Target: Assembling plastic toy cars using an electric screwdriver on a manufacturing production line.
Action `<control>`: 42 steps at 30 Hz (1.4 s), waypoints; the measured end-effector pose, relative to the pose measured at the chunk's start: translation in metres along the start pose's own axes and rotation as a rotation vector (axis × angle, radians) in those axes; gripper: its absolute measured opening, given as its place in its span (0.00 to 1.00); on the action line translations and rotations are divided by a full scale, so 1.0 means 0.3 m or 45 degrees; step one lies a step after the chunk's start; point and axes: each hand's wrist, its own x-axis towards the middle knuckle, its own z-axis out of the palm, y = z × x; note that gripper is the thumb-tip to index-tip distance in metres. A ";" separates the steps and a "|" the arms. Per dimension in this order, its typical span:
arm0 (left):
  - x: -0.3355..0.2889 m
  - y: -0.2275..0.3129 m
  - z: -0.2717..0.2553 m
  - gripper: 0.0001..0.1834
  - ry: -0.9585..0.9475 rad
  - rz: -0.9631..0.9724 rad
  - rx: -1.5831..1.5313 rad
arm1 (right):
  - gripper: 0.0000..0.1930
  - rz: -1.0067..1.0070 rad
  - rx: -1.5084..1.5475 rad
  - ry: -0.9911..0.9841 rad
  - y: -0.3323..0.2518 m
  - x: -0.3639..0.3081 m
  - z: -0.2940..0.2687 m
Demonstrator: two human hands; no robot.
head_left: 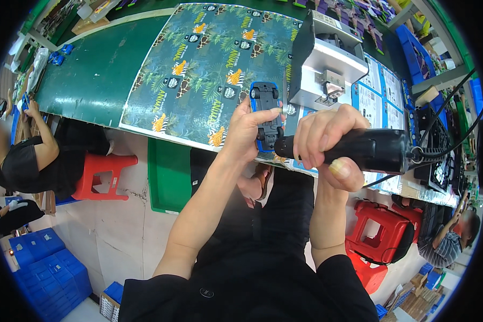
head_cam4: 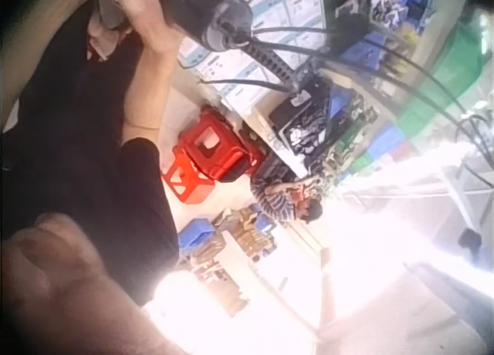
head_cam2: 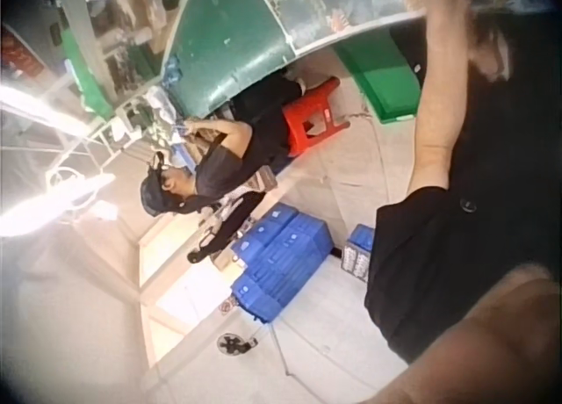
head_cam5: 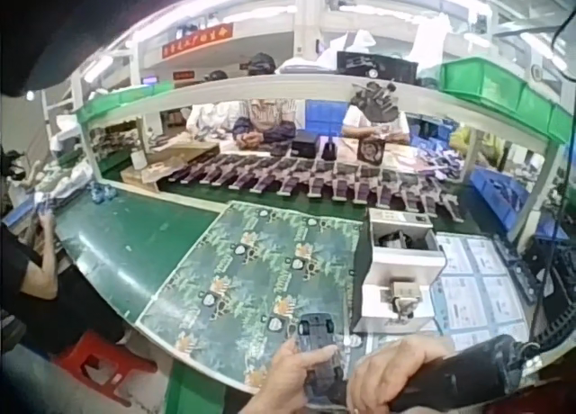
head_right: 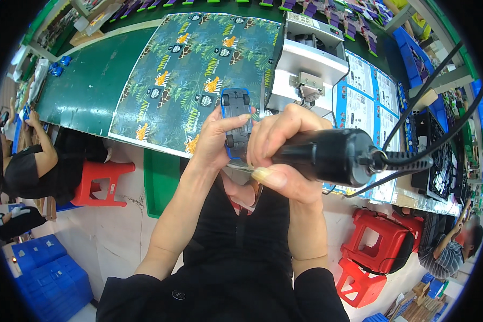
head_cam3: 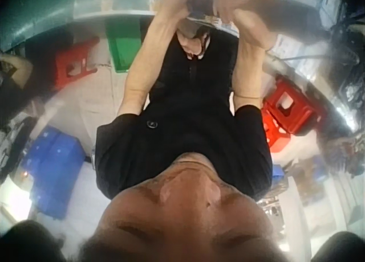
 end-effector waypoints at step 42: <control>0.200 -0.030 0.664 0.17 -1.138 1.664 1.985 | 0.08 -0.203 -0.460 0.832 -0.423 -0.348 -0.489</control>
